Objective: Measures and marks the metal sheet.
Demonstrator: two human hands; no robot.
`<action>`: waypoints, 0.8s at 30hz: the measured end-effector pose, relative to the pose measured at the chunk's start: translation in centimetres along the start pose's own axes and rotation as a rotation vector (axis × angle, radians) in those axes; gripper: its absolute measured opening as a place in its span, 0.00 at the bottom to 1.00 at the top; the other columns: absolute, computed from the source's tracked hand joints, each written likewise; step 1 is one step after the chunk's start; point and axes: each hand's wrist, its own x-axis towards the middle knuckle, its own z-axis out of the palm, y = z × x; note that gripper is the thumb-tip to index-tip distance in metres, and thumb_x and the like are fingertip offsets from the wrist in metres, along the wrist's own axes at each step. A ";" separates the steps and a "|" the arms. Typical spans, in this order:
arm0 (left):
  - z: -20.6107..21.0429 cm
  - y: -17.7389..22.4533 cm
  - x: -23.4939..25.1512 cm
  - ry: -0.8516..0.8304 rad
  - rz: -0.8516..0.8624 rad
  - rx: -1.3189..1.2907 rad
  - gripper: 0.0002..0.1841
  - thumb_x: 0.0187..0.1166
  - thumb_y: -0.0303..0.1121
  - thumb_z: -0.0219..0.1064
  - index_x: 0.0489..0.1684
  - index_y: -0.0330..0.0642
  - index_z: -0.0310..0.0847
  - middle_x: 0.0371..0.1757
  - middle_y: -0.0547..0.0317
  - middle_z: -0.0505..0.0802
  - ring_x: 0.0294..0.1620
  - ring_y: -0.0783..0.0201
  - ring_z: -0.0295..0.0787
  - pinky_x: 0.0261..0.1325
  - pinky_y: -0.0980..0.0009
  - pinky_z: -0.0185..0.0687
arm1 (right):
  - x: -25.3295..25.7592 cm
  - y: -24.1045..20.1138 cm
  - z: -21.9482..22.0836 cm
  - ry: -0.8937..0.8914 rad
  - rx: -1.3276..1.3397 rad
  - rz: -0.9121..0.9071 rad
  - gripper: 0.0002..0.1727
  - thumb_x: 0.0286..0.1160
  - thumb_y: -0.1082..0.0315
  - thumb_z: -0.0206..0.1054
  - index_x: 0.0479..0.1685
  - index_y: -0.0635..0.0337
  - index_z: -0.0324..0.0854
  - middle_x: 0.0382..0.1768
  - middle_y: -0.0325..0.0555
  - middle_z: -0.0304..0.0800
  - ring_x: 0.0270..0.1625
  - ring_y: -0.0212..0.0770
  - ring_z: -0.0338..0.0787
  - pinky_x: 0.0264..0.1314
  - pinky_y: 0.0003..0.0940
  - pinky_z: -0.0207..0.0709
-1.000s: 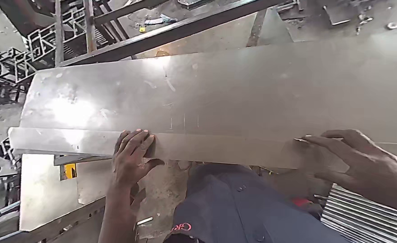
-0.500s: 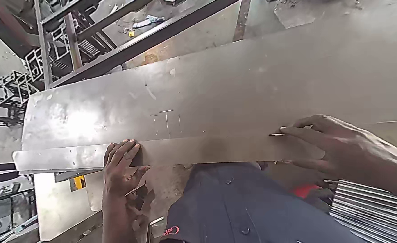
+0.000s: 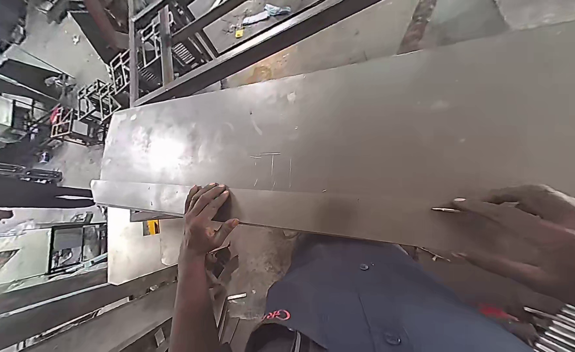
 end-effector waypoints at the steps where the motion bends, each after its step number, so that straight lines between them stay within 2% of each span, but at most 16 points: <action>1: 0.0 0.1 0.0 0.001 0.000 0.006 0.34 0.76 0.64 0.66 0.69 0.45 0.86 0.78 0.55 0.85 0.86 0.52 0.71 0.93 0.43 0.53 | 0.1 -0.2 -0.2 -0.008 0.006 0.000 0.45 0.62 0.26 0.65 0.75 0.48 0.82 0.64 0.57 0.83 0.58 0.59 0.86 0.55 0.61 0.81; 6: 0.1 0.1 0.0 0.026 0.011 0.014 0.35 0.76 0.64 0.66 0.68 0.43 0.87 0.77 0.53 0.86 0.85 0.52 0.73 0.92 0.43 0.54 | 0.3 -0.7 -0.3 -0.021 0.011 0.027 0.45 0.61 0.26 0.65 0.73 0.50 0.83 0.64 0.60 0.83 0.58 0.62 0.86 0.55 0.64 0.80; 9: 0.2 0.2 0.0 0.035 0.009 0.002 0.35 0.75 0.64 0.67 0.67 0.42 0.87 0.76 0.52 0.86 0.85 0.51 0.73 0.92 0.43 0.54 | 0.4 -0.4 -0.3 -0.027 -0.010 0.022 0.45 0.61 0.25 0.65 0.74 0.46 0.82 0.63 0.58 0.83 0.60 0.62 0.86 0.56 0.64 0.79; 12: 0.9 0.9 -0.8 0.154 -0.063 0.028 0.37 0.73 0.66 0.68 0.70 0.46 0.86 0.78 0.52 0.85 0.87 0.47 0.69 0.92 0.37 0.50 | 0.6 -0.2 -0.5 -0.023 -0.036 -0.022 0.44 0.60 0.24 0.64 0.75 0.41 0.81 0.62 0.56 0.83 0.57 0.59 0.86 0.53 0.62 0.80; 13: 1.4 1.6 -1.3 0.266 -0.121 0.059 0.37 0.72 0.66 0.69 0.70 0.45 0.85 0.76 0.49 0.86 0.86 0.45 0.70 0.91 0.37 0.51 | 0.9 -0.2 -0.8 -0.036 -0.049 -0.045 0.44 0.61 0.24 0.64 0.75 0.41 0.81 0.62 0.56 0.83 0.56 0.59 0.86 0.52 0.61 0.80; 14: 2.2 2.8 -1.6 0.427 -0.201 0.088 0.35 0.73 0.63 0.70 0.66 0.41 0.85 0.71 0.46 0.88 0.82 0.46 0.75 0.89 0.41 0.58 | 1.2 -0.3 -1.2 -0.055 -0.067 -0.072 0.44 0.62 0.24 0.63 0.76 0.40 0.80 0.61 0.56 0.83 0.55 0.59 0.86 0.51 0.61 0.80; 15: 3.2 4.4 -1.6 0.604 -0.312 0.086 0.32 0.74 0.57 0.72 0.60 0.34 0.85 0.63 0.43 0.89 0.74 0.50 0.81 0.82 0.49 0.69 | 1.6 -0.3 -1.5 -0.072 -0.085 -0.104 0.44 0.62 0.24 0.62 0.78 0.39 0.80 0.61 0.56 0.84 0.54 0.59 0.87 0.51 0.61 0.80; 16: 4.2 6.5 -1.4 0.765 -0.441 0.028 0.29 0.75 0.50 0.74 0.56 0.29 0.81 0.57 0.45 0.88 0.65 0.57 0.83 0.74 0.59 0.77 | 2.0 -0.2 -1.7 -0.095 -0.097 -0.132 0.45 0.61 0.23 0.62 0.79 0.35 0.78 0.60 0.53 0.83 0.55 0.58 0.86 0.51 0.60 0.81; 17: 5.2 8.7 -0.7 0.901 -0.567 -0.094 0.24 0.77 0.42 0.73 0.54 0.27 0.75 0.51 0.52 0.85 0.54 0.67 0.83 0.63 0.69 0.80 | 2.4 -0.1 -1.9 -0.112 -0.103 -0.170 0.45 0.61 0.23 0.61 0.81 0.32 0.76 0.59 0.51 0.84 0.55 0.57 0.87 0.50 0.60 0.81; 18: 6.1 11.0 0.2 0.992 -0.713 -0.261 0.20 0.79 0.35 0.70 0.56 0.29 0.69 0.46 0.59 0.82 0.45 0.74 0.82 0.53 0.76 0.82 | 2.9 0.0 -2.2 -0.129 -0.108 -0.219 0.45 0.63 0.23 0.61 0.82 0.32 0.74 0.58 0.49 0.84 0.55 0.56 0.87 0.51 0.59 0.81; 19: 7.1 12.8 1.1 1.061 -0.854 -0.440 0.15 0.82 0.31 0.65 0.56 0.35 0.66 0.40 0.64 0.81 0.36 0.76 0.82 0.43 0.77 0.84 | 3.6 0.0 -2.4 -0.138 -0.121 -0.279 0.45 0.63 0.23 0.60 0.83 0.32 0.73 0.57 0.49 0.85 0.55 0.56 0.87 0.51 0.59 0.82; 20: 8.0 14.3 1.8 1.096 -0.985 -0.606 0.09 0.86 0.31 0.62 0.52 0.39 0.67 0.33 0.63 0.82 0.26 0.73 0.82 0.32 0.74 0.85 | 4.3 0.0 -2.7 -0.157 -0.133 -0.342 0.46 0.64 0.24 0.60 0.84 0.34 0.71 0.56 0.48 0.85 0.55 0.56 0.87 0.52 0.59 0.82; 21: 8.8 15.5 2.4 1.082 -1.094 -0.755 0.08 0.89 0.35 0.59 0.52 0.40 0.69 0.31 0.60 0.83 0.23 0.68 0.82 0.28 0.70 0.85 | 5.0 0.1 -2.9 -0.177 -0.155 -0.409 0.46 0.65 0.24 0.59 0.85 0.36 0.69 0.56 0.49 0.85 0.55 0.56 0.87 0.52 0.58 0.82; 22: 9.4 16.7 2.8 1.042 -1.175 -0.875 0.12 0.91 0.40 0.57 0.57 0.40 0.73 0.34 0.56 0.86 0.26 0.63 0.85 0.29 0.65 0.87 | 5.6 0.2 -3.0 -0.195 -0.177 -0.468 0.47 0.65 0.24 0.58 0.86 0.38 0.68 0.55 0.48 0.85 0.55 0.56 0.87 0.52 0.57 0.82; 24: 10.2 18.3 3.5 0.950 -1.233 -1.020 0.19 0.93 0.47 0.52 0.65 0.43 0.75 0.44 0.52 0.92 0.38 0.58 0.92 0.37 0.59 0.91 | 6.8 0.6 -3.0 -0.223 -0.204 -0.571 0.50 0.63 0.24 0.59 0.87 0.41 0.67 0.55 0.47 0.86 0.55 0.55 0.87 0.50 0.54 0.82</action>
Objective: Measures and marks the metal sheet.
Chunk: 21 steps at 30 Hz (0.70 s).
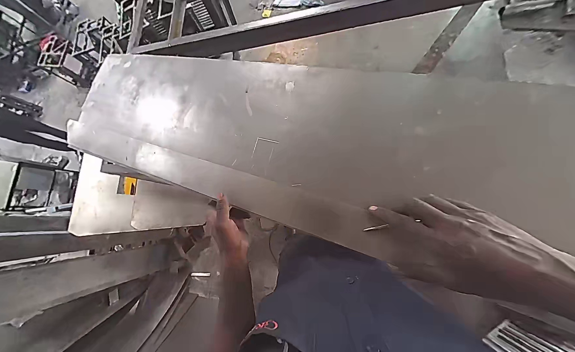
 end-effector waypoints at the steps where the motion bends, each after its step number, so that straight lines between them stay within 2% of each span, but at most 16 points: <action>1: 0.5 -0.1 -0.7 -0.021 -0.015 -0.011 0.20 0.93 0.47 0.52 0.68 0.43 0.76 0.47 0.51 0.93 0.41 0.57 0.93 0.39 0.57 0.92 | 0.3 0.4 0.0 -0.018 0.004 -0.043 0.51 0.62 0.24 0.60 0.87 0.43 0.67 0.56 0.47 0.85 0.57 0.56 0.86 0.51 0.54 0.82; 4: 1.9 0.0 -2.2 0.032 0.013 -0.015 0.17 0.92 0.44 0.56 0.64 0.43 0.78 0.47 0.50 0.93 0.41 0.56 0.94 0.40 0.56 0.93 | 0.8 1.3 0.2 -0.041 0.022 -0.118 0.53 0.59 0.26 0.62 0.87 0.46 0.65 0.58 0.48 0.85 0.59 0.55 0.86 0.49 0.51 0.82; 6: 2.4 -0.2 -2.4 0.057 0.026 -0.030 0.16 0.91 0.42 0.59 0.67 0.44 0.77 0.51 0.51 0.93 0.46 0.56 0.94 0.46 0.54 0.93 | 0.9 1.7 0.3 -0.052 0.039 -0.139 0.53 0.60 0.27 0.63 0.88 0.48 0.65 0.58 0.49 0.84 0.59 0.56 0.85 0.49 0.52 0.82; 10: 2.9 -0.7 -2.4 0.058 0.099 -0.066 0.12 0.89 0.37 0.62 0.60 0.41 0.81 0.48 0.51 0.94 0.48 0.58 0.94 0.52 0.54 0.93 | 0.9 1.9 0.2 -0.114 0.059 -0.140 0.55 0.59 0.27 0.66 0.89 0.49 0.63 0.61 0.52 0.83 0.62 0.58 0.84 0.54 0.53 0.82; 12: 3.0 -0.6 -2.3 0.048 0.106 -0.068 0.12 0.89 0.36 0.61 0.61 0.40 0.80 0.50 0.51 0.93 0.50 0.57 0.94 0.55 0.53 0.92 | 1.0 1.9 0.3 -0.100 0.053 -0.147 0.55 0.57 0.28 0.69 0.88 0.51 0.64 0.59 0.53 0.83 0.59 0.58 0.85 0.50 0.52 0.82; 16: 3.2 -0.5 -2.3 0.062 0.110 -0.057 0.11 0.89 0.35 0.61 0.60 0.41 0.80 0.49 0.52 0.94 0.48 0.58 0.94 0.53 0.54 0.93 | 1.0 1.7 0.1 -0.112 0.056 -0.128 0.57 0.54 0.30 0.72 0.88 0.51 0.64 0.59 0.53 0.84 0.61 0.59 0.85 0.53 0.52 0.83; 21: 2.8 -0.7 -2.0 0.028 0.117 -0.056 0.11 0.89 0.34 0.62 0.61 0.41 0.79 0.50 0.51 0.94 0.49 0.57 0.95 0.54 0.53 0.93 | 1.0 1.6 0.2 -0.101 0.070 -0.111 0.57 0.52 0.31 0.73 0.88 0.51 0.64 0.58 0.55 0.83 0.58 0.60 0.86 0.48 0.53 0.83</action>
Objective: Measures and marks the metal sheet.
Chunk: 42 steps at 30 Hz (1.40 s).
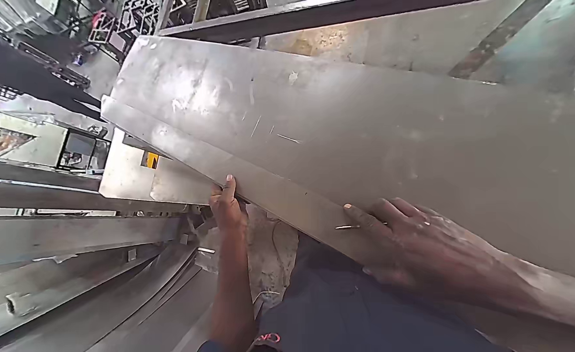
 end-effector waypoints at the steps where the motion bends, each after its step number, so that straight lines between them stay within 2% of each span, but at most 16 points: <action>1: -0.1 -0.1 0.1 -0.004 -0.004 0.000 0.11 0.89 0.35 0.61 0.62 0.41 0.79 0.51 0.51 0.93 0.50 0.57 0.94 0.55 0.53 0.92 | 0.0 0.0 0.1 0.014 -0.007 -0.003 0.57 0.52 0.31 0.72 0.88 0.52 0.65 0.59 0.56 0.84 0.58 0.61 0.86 0.48 0.54 0.83; 4: -0.2 -0.4 0.5 0.031 -0.007 -0.033 0.13 0.89 0.37 0.61 0.63 0.42 0.79 0.51 0.51 0.94 0.50 0.57 0.94 0.55 0.53 0.92 | 0.1 0.0 0.3 0.046 -0.039 -0.012 0.57 0.51 0.29 0.71 0.87 0.52 0.66 0.58 0.56 0.84 0.57 0.62 0.87 0.45 0.53 0.84; 6: -0.1 -0.6 1.1 0.080 0.020 -0.041 0.17 0.92 0.43 0.57 0.64 0.42 0.79 0.54 0.53 0.93 0.54 0.59 0.93 0.60 0.54 0.90 | 0.1 0.0 0.4 0.051 -0.053 -0.007 0.58 0.50 0.27 0.69 0.86 0.51 0.67 0.57 0.56 0.85 0.56 0.62 0.87 0.45 0.54 0.84; 8: -0.3 -0.8 2.3 0.188 0.034 -0.016 0.23 0.92 0.51 0.54 0.70 0.42 0.79 0.62 0.53 0.91 0.64 0.61 0.89 0.68 0.53 0.85 | 0.1 0.0 0.4 0.058 -0.060 -0.005 0.58 0.47 0.26 0.69 0.86 0.51 0.68 0.55 0.55 0.85 0.55 0.61 0.87 0.44 0.53 0.84; 9: -0.5 -0.7 2.9 0.226 0.022 0.004 0.27 0.92 0.53 0.51 0.75 0.42 0.76 0.71 0.53 0.88 0.73 0.60 0.84 0.76 0.52 0.79 | 0.1 -0.1 0.4 0.061 -0.064 -0.005 0.58 0.48 0.26 0.69 0.85 0.51 0.69 0.55 0.56 0.85 0.54 0.62 0.87 0.43 0.53 0.84; 11: -0.8 -0.5 3.8 0.233 -0.011 0.013 0.30 0.92 0.56 0.48 0.81 0.44 0.72 0.79 0.54 0.82 0.80 0.61 0.78 0.81 0.52 0.74 | 0.1 -0.2 0.4 0.063 -0.066 0.005 0.58 0.48 0.25 0.68 0.85 0.51 0.70 0.56 0.57 0.85 0.55 0.62 0.87 0.42 0.54 0.84; 12: -0.8 -0.5 4.0 0.229 -0.017 0.001 0.29 0.92 0.55 0.50 0.80 0.43 0.72 0.77 0.53 0.83 0.77 0.61 0.79 0.79 0.53 0.75 | 0.1 -0.2 0.4 0.062 -0.066 0.012 0.58 0.47 0.25 0.68 0.85 0.50 0.70 0.56 0.57 0.85 0.55 0.62 0.87 0.43 0.54 0.84; 14: -0.7 -0.5 4.4 0.242 -0.008 -0.016 0.24 0.92 0.50 0.54 0.71 0.41 0.77 0.64 0.52 0.89 0.63 0.61 0.88 0.67 0.55 0.84 | 0.1 -0.4 0.4 0.065 -0.068 0.022 0.59 0.45 0.26 0.70 0.84 0.50 0.71 0.56 0.57 0.85 0.54 0.62 0.87 0.43 0.55 0.85; 16: -0.8 -0.4 4.5 0.241 -0.009 0.000 0.21 0.90 0.50 0.58 0.63 0.41 0.80 0.53 0.53 0.91 0.53 0.62 0.91 0.58 0.56 0.89 | 0.2 -0.4 0.5 0.065 -0.068 0.028 0.59 0.43 0.25 0.70 0.84 0.49 0.71 0.56 0.56 0.85 0.54 0.62 0.87 0.44 0.54 0.84; 23: -0.6 0.3 4.0 0.227 -0.024 0.037 0.19 0.89 0.52 0.60 0.53 0.44 0.82 0.42 0.58 0.91 0.42 0.64 0.91 0.48 0.60 0.90 | 0.1 -0.3 0.4 0.047 -0.070 0.033 0.60 0.43 0.24 0.70 0.86 0.48 0.69 0.57 0.57 0.85 0.55 0.62 0.87 0.43 0.55 0.84; 29: -0.6 0.4 3.9 0.235 -0.027 0.059 0.20 0.88 0.52 0.60 0.54 0.45 0.83 0.43 0.58 0.91 0.43 0.65 0.90 0.51 0.60 0.89 | 0.1 -0.3 0.4 0.037 -0.083 0.037 0.61 0.41 0.24 0.71 0.85 0.48 0.70 0.56 0.56 0.85 0.55 0.61 0.87 0.44 0.54 0.84; 34: -0.5 0.2 4.0 0.239 -0.018 0.028 0.19 0.87 0.52 0.62 0.49 0.45 0.85 0.42 0.59 0.92 0.43 0.66 0.91 0.51 0.60 0.89 | 0.2 -0.3 0.3 0.021 -0.087 0.033 0.61 0.41 0.25 0.72 0.85 0.50 0.70 0.58 0.56 0.85 0.56 0.60 0.87 0.45 0.53 0.85; 37: -0.3 0.3 3.7 0.169 -0.063 -0.072 0.18 0.84 0.47 0.68 0.61 0.44 0.83 0.48 0.54 0.94 0.46 0.61 0.94 0.52 0.57 0.92 | 0.2 -0.5 0.1 0.000 -0.087 0.048 0.62 0.40 0.26 0.73 0.86 0.50 0.69 0.58 0.56 0.84 0.57 0.61 0.87 0.43 0.53 0.86; 39: 0.2 0.3 3.8 0.173 -0.103 -0.107 0.18 0.82 0.42 0.71 0.62 0.41 0.82 0.50 0.51 0.95 0.48 0.58 0.95 0.53 0.55 0.93 | 0.3 -0.5 -0.6 -0.062 -0.036 0.072 0.61 0.44 0.26 0.75 0.87 0.49 0.67 0.60 0.56 0.83 0.58 0.61 0.87 0.42 0.54 0.86; 40: 0.3 0.4 3.8 0.176 -0.116 -0.117 0.18 0.82 0.41 0.71 0.62 0.39 0.82 0.49 0.50 0.95 0.48 0.57 0.95 0.53 0.55 0.93 | 0.6 -0.2 -1.3 -0.111 0.029 0.083 0.58 0.51 0.28 0.74 0.87 0.48 0.67 0.61 0.56 0.83 0.57 0.60 0.87 0.43 0.55 0.87; 42: 0.4 0.5 4.1 0.170 -0.108 -0.123 0.17 0.83 0.38 0.70 0.61 0.37 0.80 0.48 0.49 0.95 0.46 0.57 0.96 0.52 0.55 0.94 | 2.2 0.5 -3.5 -0.213 0.204 0.107 0.40 0.74 0.34 0.64 0.84 0.44 0.70 0.61 0.53 0.84 0.53 0.55 0.90 0.44 0.57 0.87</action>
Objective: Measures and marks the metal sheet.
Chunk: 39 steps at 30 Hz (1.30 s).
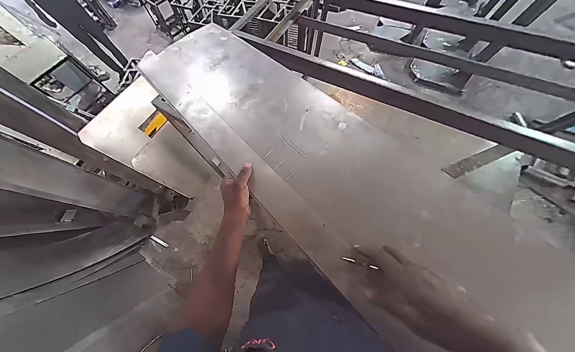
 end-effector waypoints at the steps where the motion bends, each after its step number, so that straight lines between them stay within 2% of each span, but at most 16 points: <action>1: -0.1 -0.1 0.2 -0.001 0.007 0.000 0.16 0.83 0.38 0.70 0.59 0.35 0.80 0.47 0.48 0.95 0.46 0.57 0.96 0.52 0.55 0.94 | 1.0 -0.1 -1.3 -0.010 0.030 -0.027 0.31 0.83 0.40 0.55 0.81 0.42 0.73 0.57 0.49 0.85 0.47 0.50 0.90 0.40 0.54 0.86; 2: -0.1 -0.3 0.5 0.004 0.025 -0.001 0.15 0.83 0.36 0.70 0.56 0.34 0.81 0.44 0.48 0.95 0.44 0.57 0.96 0.51 0.56 0.94 | 2.4 -0.4 -2.7 -0.003 0.025 -0.069 0.25 0.86 0.49 0.51 0.77 0.42 0.77 0.53 0.46 0.86 0.45 0.47 0.89 0.39 0.53 0.85; 4: -0.2 -0.7 1.0 0.001 0.047 -0.014 0.13 0.83 0.35 0.70 0.53 0.33 0.81 0.43 0.48 0.95 0.43 0.57 0.96 0.51 0.56 0.94 | 5.8 -1.3 -5.1 0.047 -0.023 -0.163 0.19 0.87 0.61 0.52 0.68 0.44 0.84 0.44 0.43 0.88 0.40 0.45 0.89 0.38 0.50 0.84; 6: -0.1 -0.8 1.2 0.011 0.061 -0.024 0.13 0.82 0.34 0.70 0.53 0.34 0.82 0.43 0.49 0.95 0.44 0.58 0.96 0.52 0.56 0.94 | 10.4 -2.1 -6.5 0.070 -0.094 -0.205 0.15 0.87 0.61 0.57 0.62 0.40 0.87 0.33 0.33 0.90 0.31 0.35 0.88 0.34 0.43 0.83; 7: -0.1 -0.8 1.1 0.016 0.068 -0.026 0.12 0.82 0.34 0.71 0.53 0.34 0.82 0.43 0.49 0.95 0.44 0.58 0.96 0.52 0.57 0.95 | 12.8 -2.9 -7.2 0.053 -0.124 -0.193 0.14 0.88 0.59 0.60 0.61 0.38 0.88 0.31 0.32 0.90 0.29 0.35 0.88 0.33 0.44 0.83; 11: 0.2 -0.8 1.2 0.033 0.091 -0.037 0.11 0.81 0.32 0.71 0.52 0.34 0.82 0.42 0.49 0.95 0.43 0.59 0.96 0.50 0.58 0.95 | 21.2 -6.3 -8.3 0.041 -0.265 -0.170 0.17 0.88 0.55 0.58 0.67 0.35 0.87 0.40 0.41 0.93 0.43 0.48 0.91 0.44 0.58 0.82; 16: 0.4 -0.1 0.8 0.024 0.075 -0.031 0.09 0.82 0.31 0.70 0.50 0.34 0.83 0.39 0.52 0.95 0.40 0.61 0.96 0.47 0.61 0.95 | 25.5 -9.1 -8.1 0.005 -0.406 -0.117 0.17 0.83 0.56 0.57 0.61 0.31 0.90 0.44 0.40 0.93 0.50 0.50 0.91 0.42 0.60 0.80; 21: 0.3 -0.4 1.0 0.027 0.097 -0.012 0.09 0.81 0.31 0.70 0.49 0.34 0.83 0.39 0.52 0.95 0.41 0.62 0.95 0.49 0.61 0.94 | 26.6 -10.0 -8.3 -0.023 -0.412 -0.158 0.17 0.82 0.59 0.59 0.60 0.35 0.91 0.45 0.40 0.93 0.51 0.48 0.91 0.45 0.58 0.81; 25: 0.4 0.1 0.7 0.038 0.122 0.075 0.09 0.80 0.29 0.70 0.51 0.37 0.80 0.40 0.61 0.93 0.44 0.72 0.92 0.53 0.71 0.90 | 26.8 -10.8 -8.6 -0.048 -0.481 -0.188 0.14 0.78 0.60 0.63 0.54 0.39 0.91 0.41 0.41 0.91 0.48 0.49 0.90 0.41 0.59 0.80; 27: 0.4 -0.2 0.8 0.027 0.137 0.047 0.12 0.80 0.29 0.71 0.55 0.37 0.79 0.42 0.59 0.93 0.45 0.70 0.93 0.54 0.68 0.91 | 26.5 -11.1 -8.9 -0.067 -0.527 -0.201 0.10 0.75 0.61 0.64 0.47 0.42 0.90 0.36 0.41 0.89 0.44 0.50 0.90 0.36 0.57 0.78; 29: 0.3 -1.1 1.4 0.025 0.168 -0.025 0.10 0.78 0.29 0.71 0.52 0.36 0.80 0.40 0.55 0.94 0.43 0.64 0.95 0.51 0.62 0.94 | 24.9 -10.8 -9.1 -0.099 -0.548 -0.200 0.08 0.73 0.62 0.65 0.43 0.43 0.89 0.33 0.42 0.87 0.41 0.50 0.89 0.33 0.57 0.76; 32: 0.6 -1.0 1.1 0.051 0.135 -0.064 0.07 0.80 0.29 0.71 0.47 0.36 0.80 0.37 0.54 0.94 0.39 0.61 0.96 0.46 0.60 0.96 | 20.5 -9.6 -8.9 -0.172 -0.579 -0.175 0.04 0.71 0.63 0.68 0.39 0.43 0.87 0.26 0.40 0.82 0.33 0.49 0.86 0.27 0.55 0.73; 34: 0.5 -1.3 1.1 0.055 0.137 -0.071 0.09 0.79 0.29 0.71 0.49 0.36 0.80 0.38 0.53 0.94 0.40 0.60 0.96 0.47 0.58 0.96 | 18.6 -9.2 -8.8 -0.200 -0.605 -0.137 0.06 0.74 0.62 0.66 0.43 0.40 0.88 0.27 0.38 0.84 0.33 0.47 0.87 0.28 0.52 0.74; 36: 0.6 -1.2 1.5 0.047 0.139 -0.032 0.10 0.79 0.31 0.71 0.51 0.36 0.81 0.40 0.53 0.94 0.43 0.61 0.95 0.50 0.58 0.95 | 17.7 -8.4 -8.9 -0.141 -0.540 -0.116 0.11 0.82 0.58 0.61 0.53 0.36 0.88 0.29 0.37 0.86 0.35 0.46 0.88 0.31 0.52 0.76; 37: 0.5 -1.2 1.6 0.046 0.143 -0.018 0.10 0.79 0.32 0.72 0.50 0.36 0.81 0.40 0.53 0.94 0.43 0.61 0.96 0.50 0.58 0.95 | 17.1 -7.8 -8.9 -0.094 -0.469 -0.117 0.12 0.87 0.55 0.58 0.57 0.35 0.87 0.30 0.37 0.87 0.36 0.45 0.89 0.33 0.52 0.78; 39: 0.0 -1.3 1.7 0.023 0.125 0.010 0.13 0.81 0.34 0.71 0.53 0.35 0.81 0.44 0.51 0.95 0.46 0.60 0.95 0.54 0.57 0.94 | 14.7 -6.3 -8.7 -0.020 -0.294 -0.087 0.11 0.90 0.54 0.56 0.57 0.40 0.82 0.27 0.37 0.84 0.31 0.43 0.87 0.31 0.50 0.78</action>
